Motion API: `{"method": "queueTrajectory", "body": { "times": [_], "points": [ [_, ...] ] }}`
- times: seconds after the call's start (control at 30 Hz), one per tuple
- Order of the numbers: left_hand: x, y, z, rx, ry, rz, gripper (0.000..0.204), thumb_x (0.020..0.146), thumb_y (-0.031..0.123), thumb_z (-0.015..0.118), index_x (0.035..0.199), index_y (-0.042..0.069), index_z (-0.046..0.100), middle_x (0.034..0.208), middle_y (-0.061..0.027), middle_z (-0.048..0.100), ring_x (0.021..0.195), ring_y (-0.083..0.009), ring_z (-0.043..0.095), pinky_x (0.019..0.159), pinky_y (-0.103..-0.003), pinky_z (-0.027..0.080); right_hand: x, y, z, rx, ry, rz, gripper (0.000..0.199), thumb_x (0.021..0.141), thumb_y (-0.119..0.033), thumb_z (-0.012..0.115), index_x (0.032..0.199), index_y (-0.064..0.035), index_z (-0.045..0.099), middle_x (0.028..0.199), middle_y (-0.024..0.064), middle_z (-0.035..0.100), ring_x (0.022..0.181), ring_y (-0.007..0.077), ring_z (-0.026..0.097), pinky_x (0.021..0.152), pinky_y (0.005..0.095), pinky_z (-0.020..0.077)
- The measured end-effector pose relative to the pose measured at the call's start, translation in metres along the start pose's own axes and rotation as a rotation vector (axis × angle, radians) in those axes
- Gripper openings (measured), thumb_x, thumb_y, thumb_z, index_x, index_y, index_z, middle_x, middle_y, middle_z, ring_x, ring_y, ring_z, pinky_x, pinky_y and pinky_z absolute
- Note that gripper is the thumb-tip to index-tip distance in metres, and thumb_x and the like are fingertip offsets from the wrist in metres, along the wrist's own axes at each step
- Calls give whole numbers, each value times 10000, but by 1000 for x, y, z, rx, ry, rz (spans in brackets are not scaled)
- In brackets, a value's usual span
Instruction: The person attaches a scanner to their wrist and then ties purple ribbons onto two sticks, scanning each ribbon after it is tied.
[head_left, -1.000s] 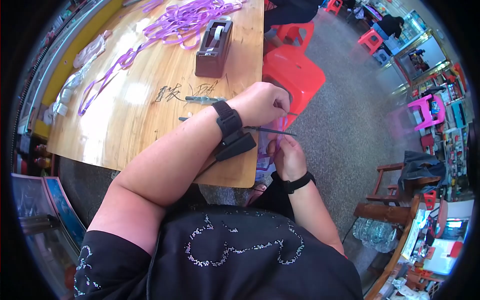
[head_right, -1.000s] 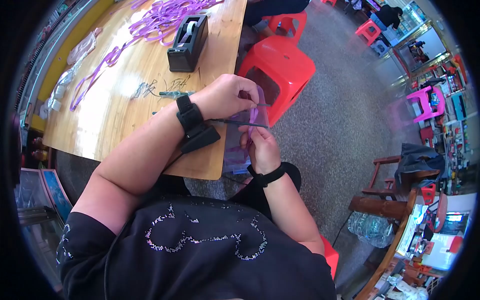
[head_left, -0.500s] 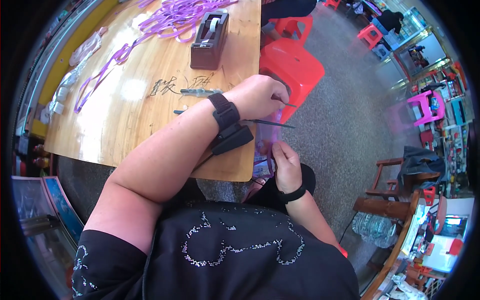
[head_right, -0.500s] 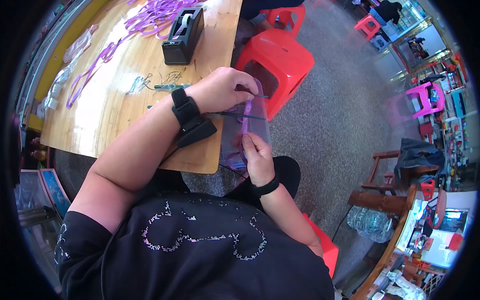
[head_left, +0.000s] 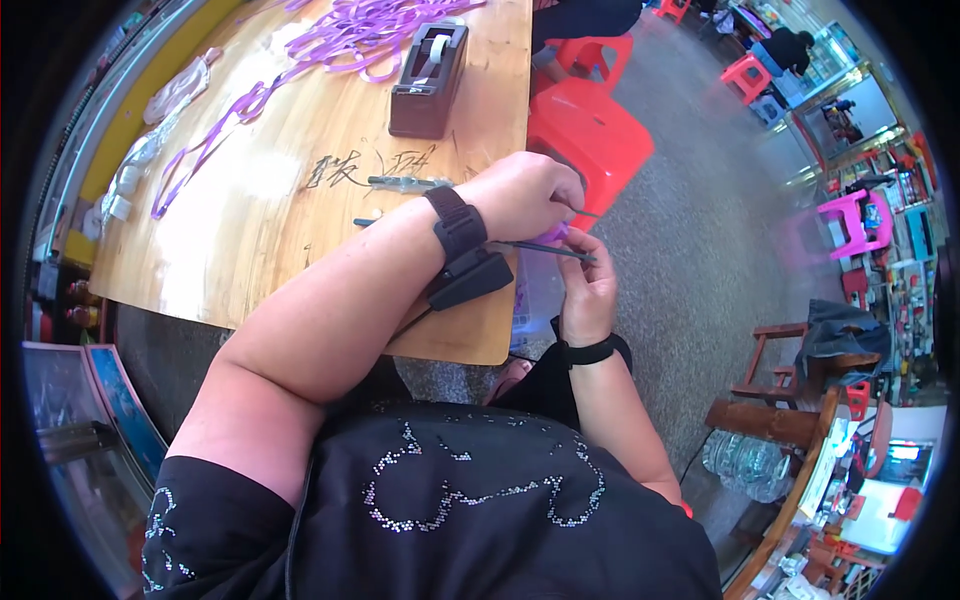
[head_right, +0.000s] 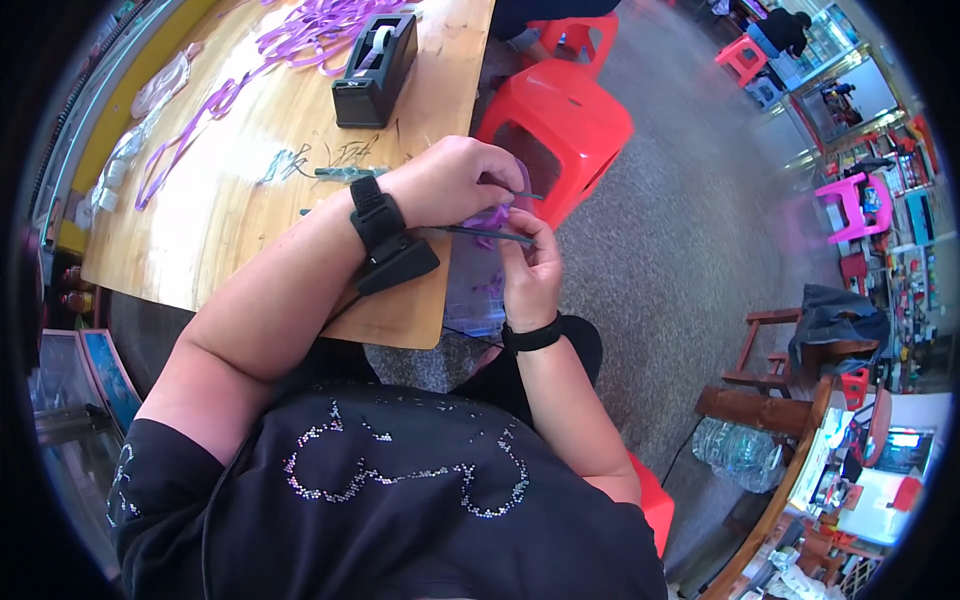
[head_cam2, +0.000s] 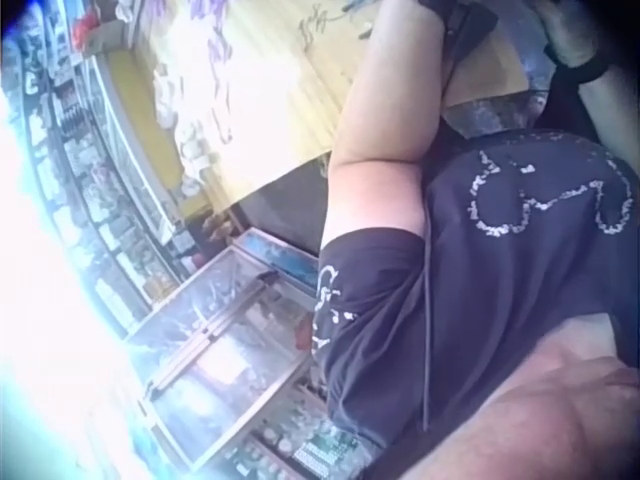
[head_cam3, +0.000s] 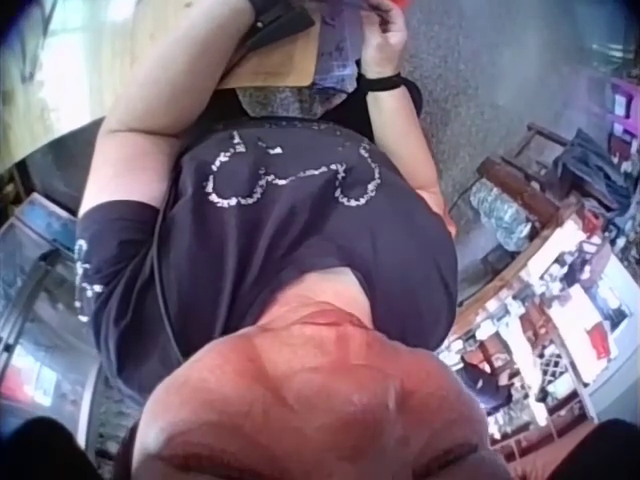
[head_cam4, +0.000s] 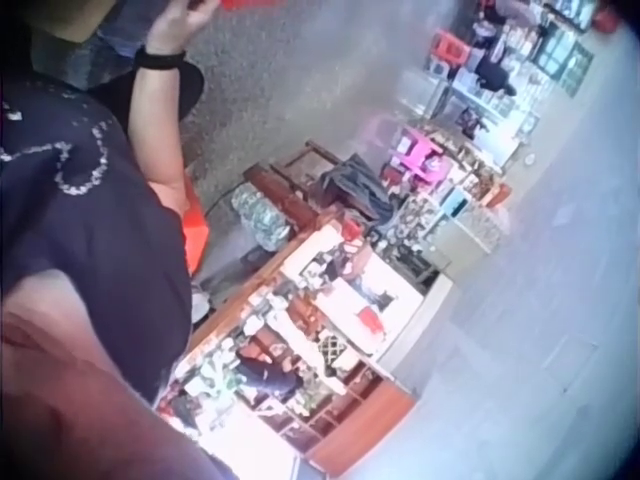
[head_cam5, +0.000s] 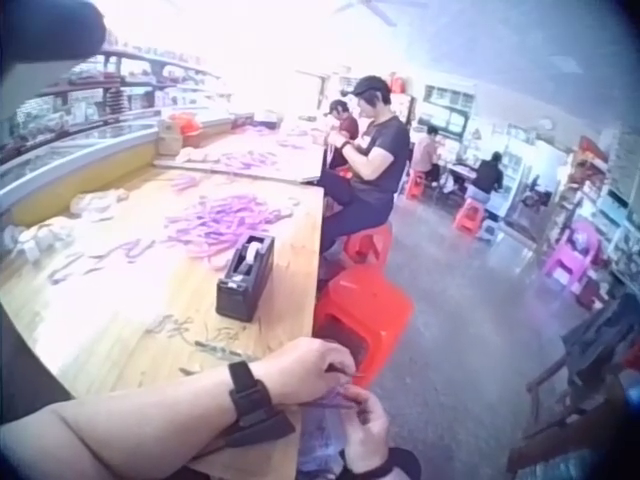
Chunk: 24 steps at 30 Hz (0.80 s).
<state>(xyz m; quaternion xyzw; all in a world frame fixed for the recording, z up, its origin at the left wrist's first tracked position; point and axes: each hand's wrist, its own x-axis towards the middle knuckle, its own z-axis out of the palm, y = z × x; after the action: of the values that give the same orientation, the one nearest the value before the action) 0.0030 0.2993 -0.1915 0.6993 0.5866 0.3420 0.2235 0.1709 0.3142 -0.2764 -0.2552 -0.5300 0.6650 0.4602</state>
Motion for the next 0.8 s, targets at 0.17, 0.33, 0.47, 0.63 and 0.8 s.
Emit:
{"method": "queueTrajectory", "body": {
  "times": [0.17, 0.33, 0.47, 0.63, 0.8],
  "points": [
    [1, 1, -1, 24, -14, -26, 157, 756, 96, 631, 901, 38, 652, 824, -118, 661, 782, -265, 644, 721, -328, 501, 2, 2, 0, -29, 3, 21, 215, 856, -34, 594, 1061, -8, 536, 1003, 47, 586, 910, 109, 554, 814, 236, 439],
    [0, -2, 1, 23, 17, 7, 137, 762, 96, 620, 888, 52, 651, 789, -119, 652, 753, -267, 641, 699, -335, 501, 6, 8, 1, -79, 11, -9, 107, 848, -25, 611, 945, -26, 567, 967, 27, 574, 824, 72, 528, 728, 205, 428],
    [1, -3, 2, 21, 10, 14, 132, 768, 96, 613, 887, 52, 648, 788, -121, 650, 754, -273, 639, 696, -339, 500, 3, 1, 4, 15, 41, 74, 50, 854, -37, 603, 889, -31, 568, 878, 9, 578, 770, 62, 512, 698, 191, 405],
    [2, -3, 2, 16, -2, 13, 131, 807, 109, 565, 892, 48, 644, 796, -131, 647, 764, -294, 632, 698, -351, 499, 2, 4, 1, 99, 40, 140, 100, 860, 1, 513, 951, -11, 552, 869, 68, 599, 786, 137, 556, 717, 256, 436],
    [2, -8, 4, 14, 25, 34, 154, 806, 102, 522, 881, 64, 650, 805, -130, 649, 785, -298, 629, 717, -368, 496, -15, -12, 10, 172, 29, 167, 60, 863, -16, 514, 914, -7, 545, 796, 77, 585, 735, 150, 529, 719, 284, 415]
  ]
}}
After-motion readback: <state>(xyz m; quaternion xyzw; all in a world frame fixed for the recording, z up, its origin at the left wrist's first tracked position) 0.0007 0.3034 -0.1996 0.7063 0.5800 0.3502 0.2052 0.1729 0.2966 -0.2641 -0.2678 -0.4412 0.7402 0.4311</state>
